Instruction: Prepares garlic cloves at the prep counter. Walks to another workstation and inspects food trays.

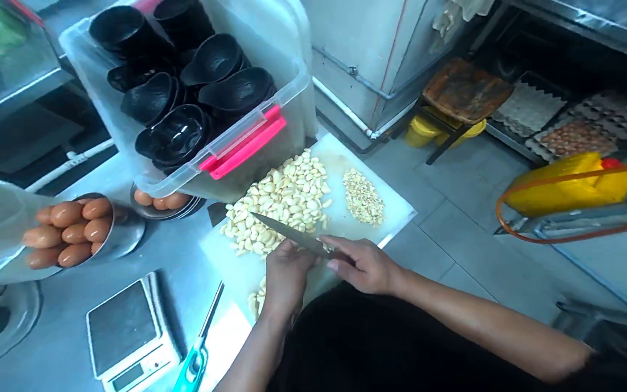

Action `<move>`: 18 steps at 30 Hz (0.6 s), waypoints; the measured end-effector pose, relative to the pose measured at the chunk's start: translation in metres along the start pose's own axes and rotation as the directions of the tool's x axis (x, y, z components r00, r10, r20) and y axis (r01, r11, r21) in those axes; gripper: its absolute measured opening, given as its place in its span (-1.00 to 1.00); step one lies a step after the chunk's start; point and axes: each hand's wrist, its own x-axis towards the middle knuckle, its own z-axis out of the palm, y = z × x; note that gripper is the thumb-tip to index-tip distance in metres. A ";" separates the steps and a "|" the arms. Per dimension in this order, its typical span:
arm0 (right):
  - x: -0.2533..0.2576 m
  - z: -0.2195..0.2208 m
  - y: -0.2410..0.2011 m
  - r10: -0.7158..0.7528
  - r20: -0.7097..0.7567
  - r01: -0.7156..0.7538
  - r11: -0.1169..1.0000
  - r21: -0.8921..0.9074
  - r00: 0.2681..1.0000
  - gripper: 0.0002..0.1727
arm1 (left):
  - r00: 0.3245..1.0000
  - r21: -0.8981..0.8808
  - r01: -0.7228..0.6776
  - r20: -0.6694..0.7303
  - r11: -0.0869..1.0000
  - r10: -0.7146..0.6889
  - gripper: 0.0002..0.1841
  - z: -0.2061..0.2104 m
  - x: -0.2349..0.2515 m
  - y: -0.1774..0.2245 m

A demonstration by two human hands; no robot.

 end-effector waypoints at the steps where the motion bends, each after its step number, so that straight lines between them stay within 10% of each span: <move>1: -0.002 0.000 0.001 0.004 -0.007 -0.004 1.000 0.004 1.000 -0.48 | 1.000 -0.018 0.016 0.011 1.000 -0.016 -0.82 0.002 0.000 0.000; 18: -0.008 -0.004 0.009 0.208 -0.029 -0.196 0.954 0.225 0.978 -0.57 | 0.981 0.069 -0.140 0.146 0.988 0.128 -0.90 0.005 -0.002 -0.006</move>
